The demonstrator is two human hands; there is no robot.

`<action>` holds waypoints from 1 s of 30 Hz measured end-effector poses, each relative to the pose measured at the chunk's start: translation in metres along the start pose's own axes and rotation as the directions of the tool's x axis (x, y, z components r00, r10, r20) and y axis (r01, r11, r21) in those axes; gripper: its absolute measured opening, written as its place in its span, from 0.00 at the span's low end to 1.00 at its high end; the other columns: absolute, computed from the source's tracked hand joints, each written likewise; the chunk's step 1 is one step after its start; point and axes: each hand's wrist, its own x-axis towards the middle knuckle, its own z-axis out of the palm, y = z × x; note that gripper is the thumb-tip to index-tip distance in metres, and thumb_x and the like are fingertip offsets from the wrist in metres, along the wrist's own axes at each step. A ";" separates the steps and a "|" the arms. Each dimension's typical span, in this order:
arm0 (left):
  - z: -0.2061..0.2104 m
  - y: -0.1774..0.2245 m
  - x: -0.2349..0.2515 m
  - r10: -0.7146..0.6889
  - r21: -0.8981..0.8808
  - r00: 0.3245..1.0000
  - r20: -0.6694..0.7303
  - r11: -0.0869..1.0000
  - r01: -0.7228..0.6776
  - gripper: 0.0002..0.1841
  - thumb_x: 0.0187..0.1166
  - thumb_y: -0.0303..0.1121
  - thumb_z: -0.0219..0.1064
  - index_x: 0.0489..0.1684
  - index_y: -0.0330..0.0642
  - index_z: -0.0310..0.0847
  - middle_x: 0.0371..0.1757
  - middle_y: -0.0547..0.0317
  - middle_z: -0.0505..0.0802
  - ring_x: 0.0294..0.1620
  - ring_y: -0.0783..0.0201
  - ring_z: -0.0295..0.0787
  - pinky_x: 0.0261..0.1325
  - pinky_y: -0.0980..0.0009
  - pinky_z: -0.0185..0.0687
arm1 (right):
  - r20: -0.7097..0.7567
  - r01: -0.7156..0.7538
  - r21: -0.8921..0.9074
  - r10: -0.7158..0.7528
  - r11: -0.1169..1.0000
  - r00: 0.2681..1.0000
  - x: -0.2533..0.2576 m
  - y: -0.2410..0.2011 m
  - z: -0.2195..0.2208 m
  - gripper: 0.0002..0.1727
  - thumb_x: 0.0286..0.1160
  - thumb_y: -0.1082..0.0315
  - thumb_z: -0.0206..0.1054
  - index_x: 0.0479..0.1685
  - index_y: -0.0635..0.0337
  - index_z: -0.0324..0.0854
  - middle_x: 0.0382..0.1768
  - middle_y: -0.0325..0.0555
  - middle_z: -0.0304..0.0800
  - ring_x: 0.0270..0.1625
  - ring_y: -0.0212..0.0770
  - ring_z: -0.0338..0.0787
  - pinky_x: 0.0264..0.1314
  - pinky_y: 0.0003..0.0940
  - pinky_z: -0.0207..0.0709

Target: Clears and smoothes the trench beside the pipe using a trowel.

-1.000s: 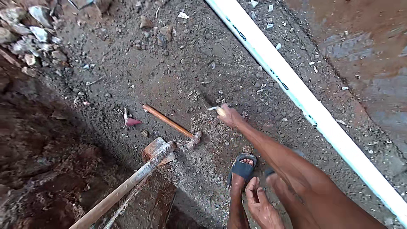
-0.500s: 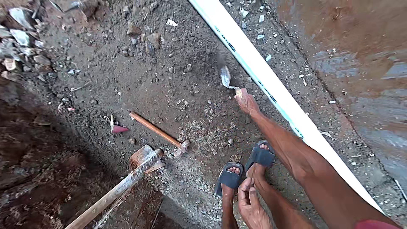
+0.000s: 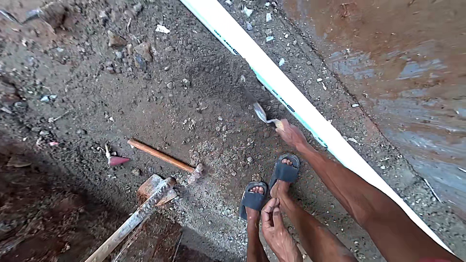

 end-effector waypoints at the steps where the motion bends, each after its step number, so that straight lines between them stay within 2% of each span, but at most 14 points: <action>1: -0.001 -0.001 0.000 0.003 0.007 1.000 0.003 1.000 -0.003 0.14 0.77 0.18 0.50 0.50 0.23 0.82 0.48 0.50 0.93 0.54 0.69 0.90 0.65 0.73 0.81 | -0.006 -0.049 0.020 0.049 0.999 0.999 -0.013 0.016 0.004 0.32 0.90 0.49 0.58 0.83 0.63 0.65 0.62 0.70 0.87 0.65 0.69 0.88 0.68 0.67 0.77; 3: -0.003 -0.003 0.000 0.009 0.017 1.000 0.002 1.000 -0.009 0.14 0.77 0.18 0.51 0.49 0.23 0.82 0.48 0.51 0.93 0.53 0.69 0.90 0.64 0.73 0.82 | 0.003 -0.113 0.048 0.113 0.992 0.994 -0.037 0.018 0.008 0.33 0.91 0.48 0.56 0.84 0.63 0.64 0.61 0.68 0.88 0.66 0.66 0.88 0.72 0.63 0.76; 5: -0.001 -0.009 0.001 0.000 0.027 1.000 -0.001 1.000 0.000 0.14 0.77 0.18 0.51 0.49 0.23 0.83 0.47 0.51 0.93 0.52 0.68 0.90 0.63 0.72 0.82 | 0.019 -0.081 0.063 0.080 0.995 0.997 -0.046 -0.001 0.009 0.33 0.90 0.48 0.58 0.83 0.62 0.67 0.62 0.67 0.88 0.66 0.66 0.88 0.71 0.63 0.76; 7: 0.000 -0.014 0.000 -0.016 0.044 1.000 -0.002 0.999 0.016 0.13 0.78 0.18 0.52 0.49 0.24 0.83 0.46 0.52 0.94 0.51 0.68 0.90 0.62 0.72 0.83 | -0.002 0.034 0.048 -0.034 0.998 0.999 -0.033 -0.019 0.010 0.31 0.88 0.48 0.61 0.81 0.60 0.70 0.62 0.66 0.88 0.61 0.68 0.90 0.64 0.68 0.79; 9: -0.002 -0.017 -0.001 -0.030 0.066 1.000 0.003 0.997 0.030 0.13 0.79 0.18 0.52 0.50 0.25 0.83 0.46 0.52 0.94 0.50 0.68 0.90 0.59 0.72 0.84 | -0.027 0.062 0.027 -0.062 0.998 0.998 -0.018 -0.020 0.010 0.31 0.88 0.48 0.60 0.80 0.59 0.70 0.63 0.66 0.87 0.59 0.69 0.90 0.59 0.69 0.80; 12: -0.007 -0.013 0.002 -0.029 0.069 0.999 0.027 0.997 0.028 0.12 0.82 0.18 0.52 0.52 0.26 0.82 0.47 0.49 0.94 0.48 0.66 0.91 0.53 0.71 0.86 | -0.030 -0.054 0.013 0.054 0.998 0.998 -0.030 0.034 -0.001 0.31 0.89 0.47 0.59 0.81 0.59 0.69 0.64 0.67 0.86 0.60 0.69 0.90 0.60 0.70 0.80; 15: -0.003 -0.002 0.001 0.006 0.076 0.998 0.056 0.997 -0.010 0.13 0.81 0.20 0.52 0.52 0.28 0.83 0.48 0.51 0.94 0.46 0.68 0.91 0.47 0.74 0.85 | 0.038 -0.183 -0.095 0.188 0.978 0.982 -0.076 0.109 -0.012 0.32 0.90 0.49 0.56 0.83 0.62 0.66 0.72 0.68 0.81 0.69 0.70 0.86 0.69 0.68 0.76; 17: 0.002 0.004 -0.005 0.027 0.090 0.997 0.070 0.995 -0.033 0.13 0.80 0.19 0.53 0.51 0.27 0.83 0.47 0.51 0.94 0.48 0.68 0.91 0.52 0.74 0.85 | 0.064 -0.245 -0.151 0.257 0.958 0.964 -0.106 0.136 -0.019 0.33 0.91 0.49 0.55 0.84 0.64 0.65 0.73 0.69 0.80 0.71 0.70 0.84 0.71 0.67 0.74; 20: 0.009 0.010 -0.012 0.039 0.120 0.994 0.104 0.991 -0.051 0.12 0.78 0.19 0.53 0.48 0.26 0.83 0.47 0.51 0.94 0.53 0.67 0.90 0.60 0.72 0.84 | 0.083 -0.174 -0.162 0.189 0.971 0.978 -0.126 0.125 -0.027 0.33 0.91 0.49 0.54 0.83 0.66 0.66 0.72 0.70 0.81 0.69 0.71 0.85 0.70 0.67 0.74; 22: 0.013 0.019 -0.019 0.043 0.125 0.989 0.141 0.990 -0.061 0.12 0.77 0.19 0.53 0.48 0.25 0.82 0.48 0.51 0.94 0.54 0.67 0.90 0.65 0.71 0.83 | 0.090 -0.090 -0.165 0.106 0.982 0.990 -0.119 0.112 -0.033 0.32 0.91 0.50 0.55 0.83 0.65 0.67 0.72 0.70 0.81 0.68 0.71 0.86 0.69 0.67 0.75; 23: 0.013 0.028 -0.027 0.044 0.119 0.987 0.156 0.991 -0.063 0.12 0.77 0.19 0.53 0.48 0.25 0.82 0.48 0.51 0.94 0.54 0.67 0.91 0.65 0.70 0.83 | 0.115 -0.088 -0.175 0.109 0.981 0.987 -0.113 0.109 -0.037 0.32 0.91 0.50 0.54 0.84 0.65 0.66 0.73 0.71 0.80 0.69 0.72 0.85 0.70 0.68 0.74; 25: 0.013 0.058 -0.042 0.062 0.105 0.977 0.203 0.991 -0.085 0.13 0.77 0.20 0.53 0.48 0.27 0.83 0.47 0.53 0.94 0.53 0.68 0.90 0.64 0.70 0.84 | 0.153 -0.129 -0.196 0.160 0.972 0.975 -0.102 0.107 -0.045 0.33 0.91 0.50 0.54 0.85 0.65 0.64 0.72 0.73 0.80 0.71 0.73 0.83 0.71 0.70 0.73; 28: 0.005 0.108 -0.059 0.132 0.059 0.946 0.297 0.986 -0.156 0.14 0.77 0.20 0.52 0.49 0.29 0.85 0.48 0.57 0.95 0.51 0.71 0.91 0.58 0.73 0.84 | 0.142 -0.103 -0.208 0.134 0.973 0.981 -0.111 0.089 -0.054 0.34 0.90 0.49 0.56 0.84 0.66 0.65 0.69 0.74 0.81 0.70 0.74 0.84 0.70 0.71 0.74; 30: 0.000 0.131 -0.064 0.166 0.038 0.914 0.370 0.980 -0.194 0.15 0.77 0.20 0.52 0.51 0.28 0.85 0.50 0.57 0.95 0.55 0.72 0.90 0.64 0.72 0.83 | 0.125 -0.054 -0.184 0.078 0.981 0.989 -0.124 0.075 -0.060 0.34 0.90 0.50 0.57 0.83 0.67 0.65 0.68 0.75 0.82 0.67 0.75 0.85 0.68 0.70 0.75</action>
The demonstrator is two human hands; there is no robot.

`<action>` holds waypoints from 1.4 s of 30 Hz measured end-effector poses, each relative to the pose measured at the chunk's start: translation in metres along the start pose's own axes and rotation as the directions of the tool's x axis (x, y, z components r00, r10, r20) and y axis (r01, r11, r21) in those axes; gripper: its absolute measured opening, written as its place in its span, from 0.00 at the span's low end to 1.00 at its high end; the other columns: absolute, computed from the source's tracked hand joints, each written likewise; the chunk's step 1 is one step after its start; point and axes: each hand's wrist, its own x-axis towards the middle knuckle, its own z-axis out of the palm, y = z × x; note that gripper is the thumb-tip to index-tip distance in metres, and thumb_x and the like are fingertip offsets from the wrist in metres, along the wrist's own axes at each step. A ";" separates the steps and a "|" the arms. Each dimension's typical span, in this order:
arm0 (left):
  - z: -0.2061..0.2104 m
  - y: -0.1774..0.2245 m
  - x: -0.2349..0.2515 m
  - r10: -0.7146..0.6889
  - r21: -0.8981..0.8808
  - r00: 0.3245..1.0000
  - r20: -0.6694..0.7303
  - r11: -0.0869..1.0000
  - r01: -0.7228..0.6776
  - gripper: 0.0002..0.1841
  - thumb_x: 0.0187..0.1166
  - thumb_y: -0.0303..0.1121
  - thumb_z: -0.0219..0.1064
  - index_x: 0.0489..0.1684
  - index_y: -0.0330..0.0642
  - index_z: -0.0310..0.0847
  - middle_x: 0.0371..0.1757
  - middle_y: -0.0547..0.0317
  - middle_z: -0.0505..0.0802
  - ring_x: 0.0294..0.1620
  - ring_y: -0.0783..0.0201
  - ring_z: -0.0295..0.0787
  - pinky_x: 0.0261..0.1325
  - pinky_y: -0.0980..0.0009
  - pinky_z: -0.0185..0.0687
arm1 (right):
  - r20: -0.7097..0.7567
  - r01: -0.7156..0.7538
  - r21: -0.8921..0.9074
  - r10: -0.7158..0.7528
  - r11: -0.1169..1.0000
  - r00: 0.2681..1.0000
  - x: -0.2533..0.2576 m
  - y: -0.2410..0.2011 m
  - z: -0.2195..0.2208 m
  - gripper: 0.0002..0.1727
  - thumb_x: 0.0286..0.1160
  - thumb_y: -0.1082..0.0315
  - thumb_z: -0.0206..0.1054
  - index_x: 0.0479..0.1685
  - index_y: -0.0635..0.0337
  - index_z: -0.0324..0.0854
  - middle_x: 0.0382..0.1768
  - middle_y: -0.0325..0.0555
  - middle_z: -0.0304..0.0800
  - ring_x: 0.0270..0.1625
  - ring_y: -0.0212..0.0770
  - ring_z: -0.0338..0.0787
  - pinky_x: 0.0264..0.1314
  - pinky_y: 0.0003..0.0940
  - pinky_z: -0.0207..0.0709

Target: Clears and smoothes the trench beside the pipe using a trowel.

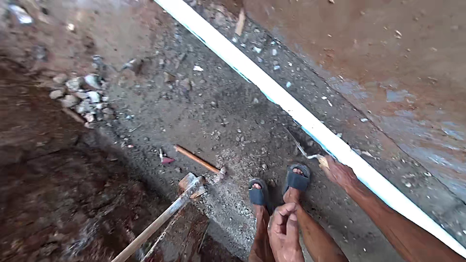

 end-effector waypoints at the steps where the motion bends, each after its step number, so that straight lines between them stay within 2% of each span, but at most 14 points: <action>1: -0.002 0.010 0.002 -0.002 0.003 1.000 0.028 1.000 0.002 0.15 0.77 0.20 0.52 0.52 0.26 0.84 0.51 0.56 0.94 0.57 0.71 0.89 0.67 0.71 0.82 | 0.002 0.017 0.025 -0.017 1.000 1.000 -0.003 -0.009 -0.003 0.34 0.89 0.51 0.59 0.84 0.68 0.65 0.66 0.75 0.83 0.67 0.74 0.86 0.69 0.70 0.76; 5: -0.017 0.018 0.017 -0.060 0.082 0.997 0.055 0.995 0.055 0.15 0.77 0.19 0.53 0.52 0.23 0.85 0.53 0.49 0.93 0.59 0.70 0.88 0.69 0.71 0.80 | 0.087 0.022 0.141 -0.035 0.990 0.996 0.001 -0.092 -0.017 0.34 0.86 0.56 0.63 0.86 0.65 0.61 0.63 0.74 0.86 0.68 0.71 0.86 0.73 0.66 0.74; 8: -0.042 -0.010 0.054 -0.109 0.294 0.988 0.107 0.953 0.073 0.15 0.78 0.21 0.56 0.51 0.27 0.88 0.53 0.46 0.93 0.59 0.64 0.88 0.70 0.65 0.79 | 0.112 0.165 0.136 -0.181 0.977 0.977 0.021 -0.193 -0.033 0.34 0.88 0.52 0.62 0.88 0.58 0.63 0.69 0.69 0.84 0.70 0.70 0.85 0.73 0.68 0.74; 10: -0.055 -0.026 0.089 -0.270 0.522 0.950 0.158 0.839 0.152 0.14 0.81 0.25 0.58 0.53 0.30 0.89 0.54 0.43 0.94 0.59 0.55 0.90 0.69 0.55 0.80 | 0.161 0.278 0.052 -0.283 0.959 0.946 0.045 -0.267 -0.044 0.34 0.89 0.50 0.59 0.90 0.54 0.62 0.75 0.66 0.80 0.73 0.69 0.83 0.75 0.70 0.72; 12: -0.059 -0.024 0.138 -0.459 0.687 0.850 0.257 0.706 0.173 0.16 0.85 0.33 0.59 0.60 0.32 0.86 0.60 0.40 0.92 0.65 0.47 0.88 0.73 0.46 0.77 | 0.144 0.421 -0.064 -0.409 0.905 0.901 0.086 -0.339 -0.055 0.32 0.91 0.50 0.55 0.89 0.55 0.64 0.74 0.66 0.80 0.72 0.69 0.83 0.72 0.69 0.72; 14: -0.068 -0.011 0.144 -0.426 0.637 0.830 0.361 0.762 0.114 0.17 0.86 0.32 0.58 0.62 0.32 0.86 0.61 0.41 0.91 0.66 0.49 0.87 0.75 0.50 0.78 | 0.129 0.519 -0.096 -0.506 0.850 0.853 0.125 -0.389 -0.039 0.30 0.91 0.52 0.57 0.87 0.57 0.66 0.71 0.69 0.82 0.67 0.72 0.85 0.68 0.72 0.74; 17: -0.086 0.008 0.163 -0.334 0.522 0.888 0.317 0.843 0.130 0.16 0.83 0.28 0.58 0.59 0.28 0.86 0.58 0.40 0.93 0.63 0.50 0.89 0.71 0.51 0.80 | 0.095 0.528 -0.180 -0.519 0.830 0.849 0.189 -0.444 -0.035 0.30 0.90 0.51 0.58 0.86 0.53 0.66 0.68 0.68 0.83 0.64 0.72 0.87 0.64 0.72 0.76; 19: -0.101 0.010 0.164 -0.428 0.526 0.872 0.239 0.811 0.254 0.17 0.83 0.31 0.58 0.60 0.29 0.86 0.58 0.41 0.92 0.62 0.51 0.89 0.71 0.51 0.80 | 0.072 0.481 -0.239 -0.478 0.844 0.875 0.214 -0.442 -0.049 0.30 0.89 0.52 0.58 0.86 0.54 0.65 0.68 0.71 0.82 0.61 0.76 0.87 0.59 0.76 0.77; 22: -0.109 0.019 0.175 -0.404 0.476 0.881 0.244 0.842 0.254 0.17 0.82 0.29 0.59 0.60 0.28 0.86 0.58 0.41 0.92 0.61 0.53 0.90 0.70 0.54 0.81 | -0.048 0.415 -0.285 -0.446 0.864 0.894 0.244 -0.394 -0.096 0.32 0.89 0.49 0.58 0.88 0.53 0.64 0.67 0.70 0.83 0.59 0.75 0.88 0.56 0.76 0.78; 28: -0.109 0.050 0.186 -0.401 0.393 0.883 0.242 0.873 0.289 0.17 0.81 0.28 0.58 0.60 0.28 0.85 0.58 0.41 0.92 0.61 0.54 0.89 0.70 0.55 0.80 | -0.203 0.264 -0.216 -0.308 0.940 0.930 0.211 -0.332 -0.133 0.29 0.88 0.54 0.61 0.81 0.60 0.69 0.60 0.72 0.86 0.55 0.75 0.90 0.53 0.75 0.79; 32: -0.108 0.056 0.192 -0.386 0.384 0.883 0.266 0.883 0.270 0.17 0.82 0.27 0.57 0.60 0.27 0.85 0.57 0.40 0.92 0.61 0.54 0.89 0.70 0.56 0.80 | -0.126 0.281 -0.164 -0.303 0.946 0.945 0.180 -0.363 -0.102 0.31 0.88 0.51 0.62 0.83 0.61 0.69 0.64 0.68 0.86 0.57 0.71 0.91 0.56 0.72 0.80; 34: -0.104 0.054 0.193 -0.403 0.391 0.874 0.270 0.876 0.283 0.17 0.82 0.28 0.57 0.61 0.28 0.85 0.58 0.41 0.92 0.61 0.55 0.89 0.70 0.57 0.80 | -0.057 0.359 -0.232 -0.381 0.904 0.923 0.190 -0.391 -0.091 0.30 0.88 0.51 0.60 0.82 0.58 0.70 0.64 0.66 0.87 0.57 0.69 0.91 0.56 0.69 0.81; 37: -0.104 0.052 0.195 -0.418 0.405 0.868 0.269 0.867 0.292 0.17 0.83 0.29 0.58 0.61 0.28 0.85 0.59 0.42 0.92 0.61 0.56 0.89 0.70 0.57 0.80 | 0.006 0.386 -0.341 -0.409 0.857 0.912 0.225 -0.420 -0.111 0.30 0.90 0.52 0.58 0.86 0.56 0.66 0.65 0.73 0.82 0.56 0.76 0.88 0.55 0.74 0.79; 42: -0.109 0.052 0.200 -0.393 0.356 0.888 0.239 0.886 0.297 0.17 0.82 0.29 0.58 0.60 0.29 0.85 0.57 0.43 0.92 0.60 0.58 0.89 0.69 0.59 0.80 | -0.045 0.360 -0.365 -0.403 0.858 0.914 0.248 -0.370 -0.166 0.27 0.88 0.52 0.61 0.79 0.56 0.70 0.59 0.68 0.87 0.56 0.73 0.90 0.53 0.71 0.79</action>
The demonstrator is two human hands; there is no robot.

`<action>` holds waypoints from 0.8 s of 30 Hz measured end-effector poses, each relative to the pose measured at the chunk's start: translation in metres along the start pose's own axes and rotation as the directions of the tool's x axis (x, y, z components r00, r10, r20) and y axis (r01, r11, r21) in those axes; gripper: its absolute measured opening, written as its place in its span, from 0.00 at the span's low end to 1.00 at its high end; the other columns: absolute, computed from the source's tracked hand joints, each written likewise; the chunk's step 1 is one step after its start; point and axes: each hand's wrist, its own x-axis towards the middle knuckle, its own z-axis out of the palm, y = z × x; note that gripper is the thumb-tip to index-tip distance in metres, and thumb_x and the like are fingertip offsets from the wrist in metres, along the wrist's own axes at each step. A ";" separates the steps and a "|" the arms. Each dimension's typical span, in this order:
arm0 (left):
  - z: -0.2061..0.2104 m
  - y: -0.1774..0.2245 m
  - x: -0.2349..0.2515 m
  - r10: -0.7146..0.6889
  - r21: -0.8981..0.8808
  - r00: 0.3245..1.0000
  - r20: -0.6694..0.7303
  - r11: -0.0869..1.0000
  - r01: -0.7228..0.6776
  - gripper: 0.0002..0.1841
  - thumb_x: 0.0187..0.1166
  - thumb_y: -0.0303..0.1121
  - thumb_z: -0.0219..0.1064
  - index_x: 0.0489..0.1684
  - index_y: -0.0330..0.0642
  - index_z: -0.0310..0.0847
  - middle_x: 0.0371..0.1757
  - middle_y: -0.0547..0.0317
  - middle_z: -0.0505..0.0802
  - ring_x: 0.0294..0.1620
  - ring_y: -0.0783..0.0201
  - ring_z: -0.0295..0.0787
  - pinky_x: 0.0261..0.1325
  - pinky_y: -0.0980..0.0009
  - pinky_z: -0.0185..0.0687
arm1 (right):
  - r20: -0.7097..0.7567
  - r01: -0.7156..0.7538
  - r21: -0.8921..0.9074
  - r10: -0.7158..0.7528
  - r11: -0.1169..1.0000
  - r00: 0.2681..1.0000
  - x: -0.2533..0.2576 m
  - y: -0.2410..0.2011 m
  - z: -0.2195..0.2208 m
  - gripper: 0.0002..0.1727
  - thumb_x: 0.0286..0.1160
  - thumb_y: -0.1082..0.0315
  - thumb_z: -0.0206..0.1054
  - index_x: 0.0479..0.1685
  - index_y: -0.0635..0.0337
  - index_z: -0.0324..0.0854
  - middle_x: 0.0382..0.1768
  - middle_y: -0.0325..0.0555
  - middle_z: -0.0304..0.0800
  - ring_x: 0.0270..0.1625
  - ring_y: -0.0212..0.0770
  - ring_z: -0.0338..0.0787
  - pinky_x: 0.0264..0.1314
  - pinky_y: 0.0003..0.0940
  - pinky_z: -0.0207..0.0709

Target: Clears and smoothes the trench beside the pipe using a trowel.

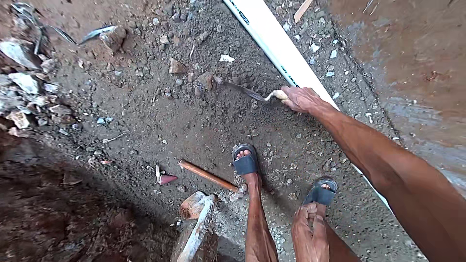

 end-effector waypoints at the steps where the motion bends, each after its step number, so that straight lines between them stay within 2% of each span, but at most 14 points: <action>1: -0.001 0.000 -0.001 0.001 -0.006 1.000 0.002 1.000 -0.001 0.17 0.82 0.28 0.58 0.60 0.29 0.85 0.57 0.43 0.92 0.60 0.58 0.89 0.69 0.59 0.80 | -0.010 -0.028 0.050 0.029 0.998 1.000 -0.010 0.005 0.006 0.27 0.88 0.51 0.61 0.78 0.57 0.71 0.58 0.67 0.88 0.57 0.72 0.90 0.55 0.71 0.80; 5: -0.004 0.003 0.000 -0.018 -0.037 1.000 0.009 0.999 0.018 0.17 0.82 0.27 0.57 0.61 0.28 0.84 0.57 0.43 0.92 0.61 0.58 0.88 0.70 0.60 0.79 | -0.043 -0.206 0.304 0.229 0.930 0.972 -0.035 -0.020 0.033 0.30 0.88 0.50 0.62 0.80 0.62 0.70 0.57 0.71 0.89 0.60 0.73 0.89 0.61 0.74 0.78; 8: -0.002 -0.002 0.000 -0.037 -0.029 0.999 0.013 0.999 0.037 0.17 0.83 0.29 0.58 0.61 0.29 0.85 0.57 0.43 0.92 0.61 0.57 0.89 0.70 0.58 0.80 | 0.006 -0.248 0.299 0.258 0.921 0.966 -0.011 -0.033 0.020 0.34 0.89 0.46 0.58 0.85 0.60 0.65 0.62 0.70 0.87 0.65 0.73 0.87 0.66 0.73 0.75; 11: -0.005 -0.001 0.003 -0.047 -0.044 0.999 0.002 0.998 0.047 0.17 0.82 0.29 0.58 0.62 0.28 0.84 0.58 0.43 0.91 0.61 0.58 0.88 0.69 0.59 0.80 | -0.029 -0.243 0.334 0.267 0.911 0.963 -0.015 -0.012 0.026 0.34 0.89 0.45 0.58 0.83 0.60 0.66 0.60 0.70 0.88 0.64 0.72 0.88 0.66 0.72 0.76; 13: -0.006 0.001 -0.001 -0.050 -0.050 0.999 -0.011 0.998 0.049 0.18 0.82 0.29 0.57 0.62 0.28 0.84 0.58 0.43 0.91 0.61 0.59 0.88 0.70 0.60 0.80 | -0.014 -0.303 0.387 0.334 0.871 0.943 -0.048 0.003 0.046 0.33 0.90 0.47 0.59 0.84 0.60 0.64 0.59 0.71 0.88 0.62 0.73 0.88 0.65 0.73 0.77; 16: -0.003 0.007 -0.001 -0.028 -0.045 1.000 0.002 0.999 0.028 0.17 0.82 0.29 0.58 0.61 0.28 0.84 0.57 0.42 0.92 0.60 0.58 0.89 0.70 0.60 0.80 | -0.008 -0.375 0.383 0.409 0.844 0.912 -0.096 0.022 0.073 0.32 0.89 0.49 0.60 0.82 0.62 0.68 0.59 0.72 0.88 0.62 0.73 0.88 0.65 0.72 0.77; 19: 0.002 0.001 -0.001 -0.034 -0.023 0.999 0.012 0.999 0.034 0.17 0.82 0.29 0.58 0.60 0.28 0.85 0.56 0.43 0.92 0.60 0.58 0.89 0.69 0.59 0.80 | 0.040 -0.392 0.352 0.404 0.850 0.914 -0.128 0.036 0.087 0.33 0.89 0.49 0.60 0.83 0.63 0.67 0.64 0.71 0.86 0.67 0.71 0.86 0.71 0.70 0.73; 24: -0.006 0.010 0.000 -0.033 -0.036 0.999 0.013 0.999 0.033 0.17 0.82 0.28 0.58 0.62 0.28 0.84 0.58 0.43 0.92 0.61 0.59 0.88 0.70 0.60 0.80 | 0.095 -0.467 0.274 0.460 0.841 0.883 -0.174 0.078 0.100 0.33 0.89 0.49 0.59 0.84 0.62 0.65 0.68 0.71 0.84 0.69 0.72 0.85 0.72 0.71 0.73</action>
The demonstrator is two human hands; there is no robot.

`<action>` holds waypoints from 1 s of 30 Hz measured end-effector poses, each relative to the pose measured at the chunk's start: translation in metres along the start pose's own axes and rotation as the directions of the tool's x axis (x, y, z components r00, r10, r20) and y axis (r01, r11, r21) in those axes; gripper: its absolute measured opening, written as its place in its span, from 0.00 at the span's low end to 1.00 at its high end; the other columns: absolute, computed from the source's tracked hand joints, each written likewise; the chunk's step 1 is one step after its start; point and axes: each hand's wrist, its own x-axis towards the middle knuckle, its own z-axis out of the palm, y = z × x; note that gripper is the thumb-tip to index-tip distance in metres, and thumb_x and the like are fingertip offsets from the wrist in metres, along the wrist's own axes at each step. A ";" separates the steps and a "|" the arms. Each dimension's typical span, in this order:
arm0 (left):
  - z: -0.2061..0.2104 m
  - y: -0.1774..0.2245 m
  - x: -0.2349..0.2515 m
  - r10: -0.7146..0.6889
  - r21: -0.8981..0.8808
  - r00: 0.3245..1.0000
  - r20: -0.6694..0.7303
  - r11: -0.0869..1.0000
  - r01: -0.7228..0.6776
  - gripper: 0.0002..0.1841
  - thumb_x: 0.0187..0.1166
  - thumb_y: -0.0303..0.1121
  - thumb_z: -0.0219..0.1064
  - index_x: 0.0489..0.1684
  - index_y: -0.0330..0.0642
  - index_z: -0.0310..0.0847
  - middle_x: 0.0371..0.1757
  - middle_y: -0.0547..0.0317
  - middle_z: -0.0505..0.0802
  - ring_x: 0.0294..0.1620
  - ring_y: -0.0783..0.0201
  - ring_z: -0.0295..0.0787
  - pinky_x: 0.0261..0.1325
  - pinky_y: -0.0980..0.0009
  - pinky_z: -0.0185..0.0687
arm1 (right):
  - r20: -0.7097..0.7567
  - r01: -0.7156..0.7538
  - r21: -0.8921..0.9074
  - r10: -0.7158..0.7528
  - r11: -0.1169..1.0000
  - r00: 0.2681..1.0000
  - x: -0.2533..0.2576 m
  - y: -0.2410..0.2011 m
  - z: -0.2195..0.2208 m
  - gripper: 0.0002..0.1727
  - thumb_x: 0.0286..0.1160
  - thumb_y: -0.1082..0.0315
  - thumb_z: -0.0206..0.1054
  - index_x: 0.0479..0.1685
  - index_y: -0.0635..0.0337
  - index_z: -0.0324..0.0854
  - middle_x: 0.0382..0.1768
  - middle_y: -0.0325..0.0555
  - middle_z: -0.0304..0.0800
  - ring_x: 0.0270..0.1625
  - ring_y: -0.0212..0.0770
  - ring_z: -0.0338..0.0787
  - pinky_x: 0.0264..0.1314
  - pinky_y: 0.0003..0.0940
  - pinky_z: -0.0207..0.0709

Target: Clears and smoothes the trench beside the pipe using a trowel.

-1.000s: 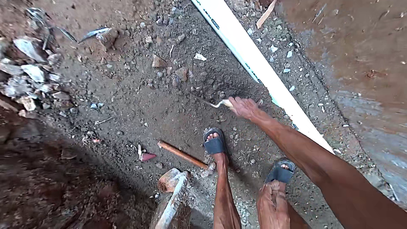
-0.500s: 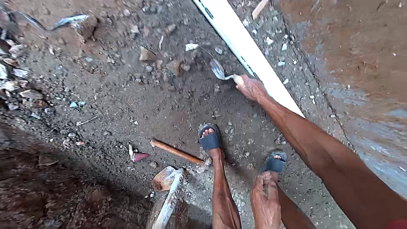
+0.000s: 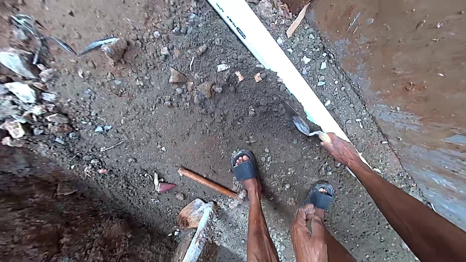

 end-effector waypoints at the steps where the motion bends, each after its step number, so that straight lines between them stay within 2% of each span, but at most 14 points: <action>1: -0.002 0.003 0.000 0.008 -0.005 1.000 0.001 1.000 -0.008 0.17 0.82 0.27 0.58 0.62 0.27 0.84 0.58 0.42 0.92 0.60 0.58 0.88 0.69 0.60 0.79 | -0.018 0.005 -0.017 -0.005 1.000 1.000 -0.004 0.000 -0.004 0.33 0.89 0.50 0.59 0.84 0.63 0.66 0.68 0.72 0.84 0.69 0.73 0.85 0.71 0.72 0.73; 4: -0.005 0.003 0.000 0.027 -0.018 1.000 -0.005 0.999 -0.028 0.16 0.83 0.26 0.57 0.62 0.25 0.83 0.57 0.39 0.92 0.58 0.57 0.89 0.68 0.60 0.81 | -0.053 0.076 -0.076 -0.081 0.994 0.995 0.006 -0.037 -0.023 0.32 0.90 0.50 0.58 0.83 0.65 0.68 0.65 0.73 0.85 0.65 0.75 0.87 0.66 0.74 0.74; 7: -0.009 0.003 0.002 0.007 -0.015 1.000 0.012 1.000 -0.007 0.17 0.84 0.27 0.57 0.64 0.26 0.83 0.60 0.39 0.91 0.62 0.54 0.89 0.71 0.57 0.80 | -0.123 0.140 -0.036 -0.144 0.989 0.982 0.046 -0.108 -0.045 0.31 0.89 0.52 0.61 0.80 0.68 0.70 0.61 0.75 0.87 0.63 0.76 0.87 0.65 0.75 0.74; 10: -0.016 0.006 0.004 0.006 -0.027 1.000 0.012 1.000 -0.006 0.18 0.84 0.27 0.56 0.64 0.26 0.82 0.60 0.38 0.91 0.62 0.54 0.89 0.71 0.57 0.80 | -0.176 0.313 -0.028 -0.312 0.949 0.933 0.068 -0.184 -0.054 0.30 0.87 0.52 0.64 0.77 0.65 0.72 0.58 0.71 0.88 0.60 0.73 0.89 0.61 0.75 0.77; 13: -0.020 0.012 0.005 0.020 -0.043 1.000 0.014 0.999 -0.020 0.18 0.84 0.27 0.56 0.64 0.25 0.82 0.59 0.37 0.91 0.61 0.53 0.89 0.70 0.56 0.80 | -0.006 0.514 -0.231 -0.529 0.826 0.848 0.068 -0.250 -0.048 0.29 0.86 0.50 0.64 0.76 0.60 0.75 0.57 0.65 0.90 0.54 0.69 0.92 0.53 0.71 0.82; 16: -0.024 0.018 0.008 0.023 -0.039 0.999 0.027 0.999 -0.022 0.18 0.85 0.28 0.56 0.64 0.25 0.82 0.60 0.37 0.91 0.61 0.52 0.89 0.71 0.56 0.80 | 0.127 0.569 -0.393 -0.571 0.722 0.811 0.083 -0.300 -0.044 0.27 0.88 0.50 0.60 0.77 0.56 0.74 0.58 0.66 0.87 0.52 0.70 0.91 0.50 0.67 0.81; 19: -0.031 0.022 0.009 0.024 -0.062 1.000 0.019 0.998 -0.023 0.18 0.84 0.27 0.55 0.65 0.25 0.81 0.60 0.37 0.91 0.61 0.54 0.89 0.69 0.58 0.81 | 0.077 0.536 -0.413 -0.558 0.736 0.826 0.121 -0.313 -0.071 0.28 0.88 0.50 0.59 0.80 0.57 0.70 0.61 0.72 0.85 0.55 0.75 0.89 0.52 0.73 0.80; 23: -0.036 0.026 0.010 0.033 -0.092 0.999 0.004 0.995 -0.033 0.18 0.83 0.26 0.56 0.63 0.24 0.82 0.59 0.37 0.91 0.59 0.55 0.89 0.68 0.59 0.81 | -0.015 0.471 -0.400 -0.519 0.786 0.855 0.140 -0.288 -0.128 0.26 0.88 0.53 0.61 0.77 0.59 0.72 0.59 0.70 0.86 0.57 0.74 0.89 0.54 0.74 0.79; 27: -0.039 0.031 0.010 0.026 -0.095 1.000 0.011 0.995 -0.024 0.18 0.84 0.27 0.56 0.63 0.24 0.82 0.59 0.37 0.91 0.60 0.54 0.89 0.69 0.58 0.80 | -0.166 0.267 -0.222 -0.306 0.938 0.937 0.124 -0.264 -0.137 0.30 0.90 0.51 0.59 0.80 0.65 0.68 0.58 0.75 0.87 0.62 0.78 0.87 0.61 0.77 0.75; 28: -0.040 0.033 0.011 0.026 -0.095 1.000 0.016 0.995 -0.025 0.18 0.84 0.27 0.56 0.64 0.25 0.82 0.59 0.37 0.91 0.60 0.54 0.89 0.69 0.58 0.80 | -0.156 0.255 -0.199 -0.288 0.946 0.945 0.116 -0.265 -0.135 0.31 0.90 0.51 0.59 0.81 0.65 0.67 0.59 0.76 0.86 0.62 0.78 0.86 0.62 0.77 0.74; 30: -0.038 0.035 0.011 0.032 -0.091 0.999 0.026 0.995 -0.030 0.18 0.83 0.27 0.56 0.63 0.25 0.82 0.59 0.38 0.91 0.60 0.54 0.89 0.69 0.58 0.80 | -0.096 0.312 -0.223 -0.340 0.923 0.936 0.105 -0.271 -0.124 0.29 0.89 0.52 0.61 0.79 0.64 0.70 0.59 0.73 0.88 0.60 0.76 0.88 0.60 0.76 0.76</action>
